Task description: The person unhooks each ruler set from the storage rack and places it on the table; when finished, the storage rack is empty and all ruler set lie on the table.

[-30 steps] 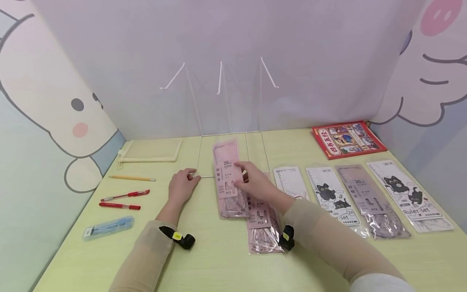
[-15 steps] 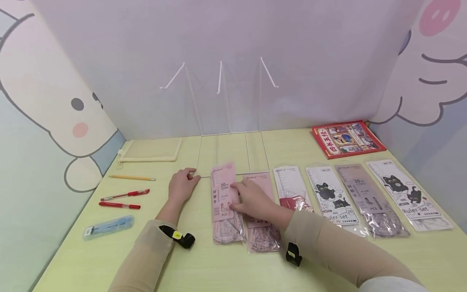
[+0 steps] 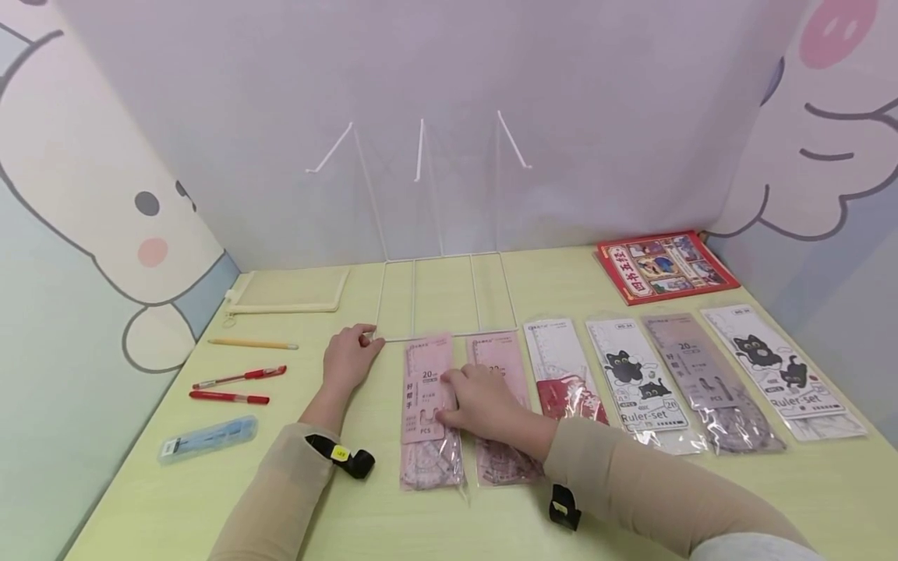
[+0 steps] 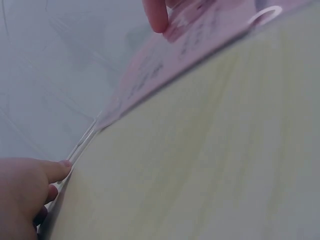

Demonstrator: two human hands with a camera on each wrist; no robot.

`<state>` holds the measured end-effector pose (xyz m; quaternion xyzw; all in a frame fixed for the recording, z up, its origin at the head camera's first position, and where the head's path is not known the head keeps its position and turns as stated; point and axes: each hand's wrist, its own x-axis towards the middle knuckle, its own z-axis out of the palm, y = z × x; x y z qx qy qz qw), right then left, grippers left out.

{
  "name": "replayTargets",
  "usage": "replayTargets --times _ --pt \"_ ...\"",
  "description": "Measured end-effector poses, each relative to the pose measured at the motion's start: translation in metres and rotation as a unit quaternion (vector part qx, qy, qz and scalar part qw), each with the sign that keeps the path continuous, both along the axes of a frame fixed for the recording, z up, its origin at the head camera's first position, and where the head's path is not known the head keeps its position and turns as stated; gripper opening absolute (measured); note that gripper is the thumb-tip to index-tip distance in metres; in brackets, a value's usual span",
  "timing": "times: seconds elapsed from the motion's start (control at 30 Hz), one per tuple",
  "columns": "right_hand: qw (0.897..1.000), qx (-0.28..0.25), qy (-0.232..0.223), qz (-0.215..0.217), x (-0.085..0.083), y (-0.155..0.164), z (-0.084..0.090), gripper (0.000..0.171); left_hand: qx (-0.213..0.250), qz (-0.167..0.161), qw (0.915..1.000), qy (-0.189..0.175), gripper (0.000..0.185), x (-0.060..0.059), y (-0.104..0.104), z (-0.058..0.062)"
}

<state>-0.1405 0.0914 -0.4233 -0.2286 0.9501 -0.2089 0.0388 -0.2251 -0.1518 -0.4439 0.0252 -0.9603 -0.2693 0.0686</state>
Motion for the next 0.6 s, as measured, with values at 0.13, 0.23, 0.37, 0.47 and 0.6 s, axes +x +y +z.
replayTargets --times 0.13,0.23,0.37,0.47,0.6 --pt "1.000 -0.001 0.003 0.007 0.002 -0.001 0.002 0.061 0.001 0.000 1.0000 -0.002 0.037 0.002 -0.002 0.001" --pt "1.000 -0.001 0.005 0.015 0.002 -0.003 0.002 0.060 0.003 0.006 1.0000 -0.005 0.037 0.004 -0.005 0.003" --pt "1.000 0.003 0.010 0.020 0.000 -0.003 0.000 0.058 0.006 0.005 0.9999 -0.006 0.038 0.006 -0.007 0.004" --pt "1.000 0.001 0.007 0.020 -0.001 -0.002 0.003 0.057 0.012 0.004 0.9998 -0.012 0.039 0.004 -0.008 0.004" --pt "1.000 -0.022 0.001 0.014 -0.008 0.008 0.010 0.057 0.057 0.000 0.9978 -0.035 0.042 0.001 -0.009 0.006"
